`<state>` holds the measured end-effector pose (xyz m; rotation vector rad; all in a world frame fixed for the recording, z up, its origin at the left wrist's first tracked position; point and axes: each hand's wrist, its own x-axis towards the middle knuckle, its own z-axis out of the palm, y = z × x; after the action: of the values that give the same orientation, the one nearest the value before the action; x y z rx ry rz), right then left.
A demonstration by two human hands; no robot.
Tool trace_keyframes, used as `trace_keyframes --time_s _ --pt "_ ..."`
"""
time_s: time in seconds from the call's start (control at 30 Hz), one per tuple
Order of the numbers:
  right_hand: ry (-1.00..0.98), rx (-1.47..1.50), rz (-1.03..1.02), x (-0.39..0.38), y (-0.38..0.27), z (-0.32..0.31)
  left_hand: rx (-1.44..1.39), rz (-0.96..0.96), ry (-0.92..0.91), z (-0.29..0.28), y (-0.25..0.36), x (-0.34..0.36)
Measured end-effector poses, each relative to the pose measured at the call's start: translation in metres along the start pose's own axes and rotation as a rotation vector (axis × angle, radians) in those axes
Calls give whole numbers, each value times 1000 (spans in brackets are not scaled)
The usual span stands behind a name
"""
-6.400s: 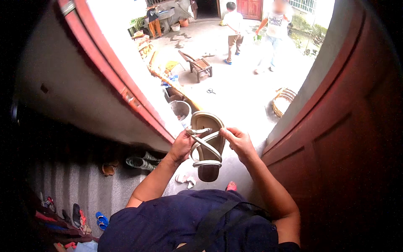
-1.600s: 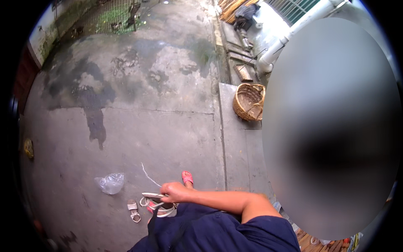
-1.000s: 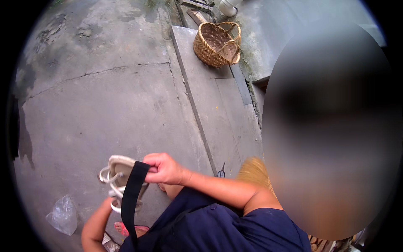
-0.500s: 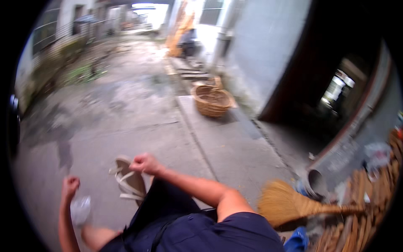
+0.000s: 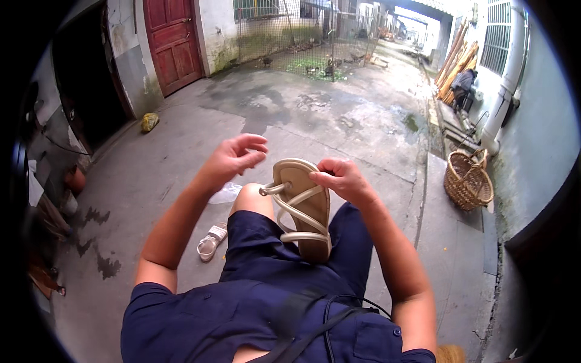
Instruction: The person picks up a beige sandal and sits on the ground in a courtyard. They use a needle and thread to sew the strap to the sole, repeatedly pulling the thread through the material. The sandal remains in hand throughout the clip.
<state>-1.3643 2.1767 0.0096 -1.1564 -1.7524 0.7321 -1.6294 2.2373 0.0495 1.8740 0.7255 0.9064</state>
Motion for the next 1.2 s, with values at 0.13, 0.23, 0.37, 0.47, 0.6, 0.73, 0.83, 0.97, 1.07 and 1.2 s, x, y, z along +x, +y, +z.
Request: trace_keyframes --time_s 0.13,0.23,0.37,0.47,0.6,0.73,0.83,0.97,1.07,1.2 --pt "-101 200 33 3 39 -11 -179 -144 -209 37 -44 12" --pt "-151 404 58 11 90 5 -350 -329 -209 58 -68 3" --pt "-232 496 188 32 129 38 -210 -410 -123 59 -102 3" --pt "-292 509 258 48 141 53 -254 -463 -44 50 -115 3" --pt "-326 425 222 68 149 65 -204 -480 30 34 -109 8" --pt "-285 323 266 81 148 77 -60 -400 124 29 -106 2" --pt "-221 227 244 81 143 88 135 -373 193 38 -133 -4" --pt "-188 144 237 82 143 94 187 -384 239 39 -145 -6" --pt "-17 -102 119 79 124 98 139 -368 293 40 -145 -7" --pt "56 -344 -160 66 104 110 189 -318 323 43 -143 -9"
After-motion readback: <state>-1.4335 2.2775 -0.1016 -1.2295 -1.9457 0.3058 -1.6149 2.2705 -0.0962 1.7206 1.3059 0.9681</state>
